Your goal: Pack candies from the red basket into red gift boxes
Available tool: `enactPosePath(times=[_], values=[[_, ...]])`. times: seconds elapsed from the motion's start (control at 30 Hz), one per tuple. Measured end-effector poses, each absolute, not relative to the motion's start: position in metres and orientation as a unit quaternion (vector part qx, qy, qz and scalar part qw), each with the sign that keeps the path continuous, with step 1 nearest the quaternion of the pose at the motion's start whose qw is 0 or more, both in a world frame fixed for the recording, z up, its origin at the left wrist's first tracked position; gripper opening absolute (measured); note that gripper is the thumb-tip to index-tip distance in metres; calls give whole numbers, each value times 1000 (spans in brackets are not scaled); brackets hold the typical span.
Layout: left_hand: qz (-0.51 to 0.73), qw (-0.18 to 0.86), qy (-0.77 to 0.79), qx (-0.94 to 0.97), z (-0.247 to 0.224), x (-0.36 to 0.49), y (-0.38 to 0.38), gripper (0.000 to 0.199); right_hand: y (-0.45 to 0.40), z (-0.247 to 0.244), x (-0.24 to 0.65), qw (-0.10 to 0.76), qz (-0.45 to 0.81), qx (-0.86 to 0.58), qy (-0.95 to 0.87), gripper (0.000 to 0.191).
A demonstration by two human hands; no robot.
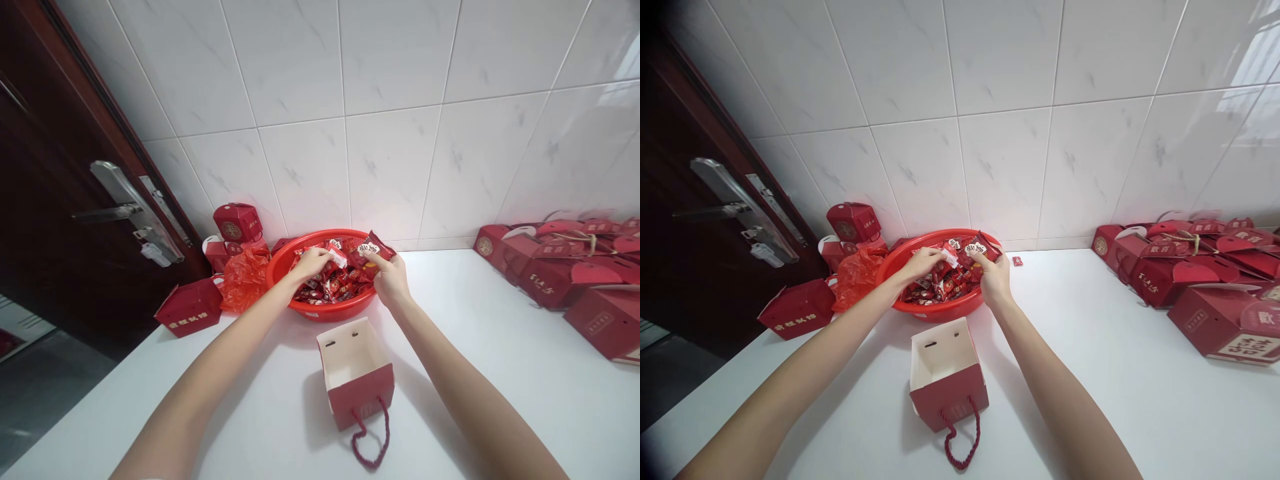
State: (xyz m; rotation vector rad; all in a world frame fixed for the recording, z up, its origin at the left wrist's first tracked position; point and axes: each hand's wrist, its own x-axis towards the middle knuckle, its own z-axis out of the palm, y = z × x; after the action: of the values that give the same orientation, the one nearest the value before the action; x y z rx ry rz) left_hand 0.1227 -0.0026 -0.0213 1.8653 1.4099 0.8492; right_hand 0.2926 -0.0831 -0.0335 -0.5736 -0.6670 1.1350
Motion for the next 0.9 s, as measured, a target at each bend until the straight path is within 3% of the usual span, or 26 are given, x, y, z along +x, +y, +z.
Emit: enactPosePath(times=[0.5,0.77,0.9], values=[[332,368,513,701,-24,122,-5,17,-83,-33,293,747,522,-274,-307,30],[422,398,385,718,-16,122,-11,24,-81,-36,293,750,511,-263,-327,31],[437,408,400,695,-14,123,-13,25,-81,-36,293,749,513,-265,-325,31]])
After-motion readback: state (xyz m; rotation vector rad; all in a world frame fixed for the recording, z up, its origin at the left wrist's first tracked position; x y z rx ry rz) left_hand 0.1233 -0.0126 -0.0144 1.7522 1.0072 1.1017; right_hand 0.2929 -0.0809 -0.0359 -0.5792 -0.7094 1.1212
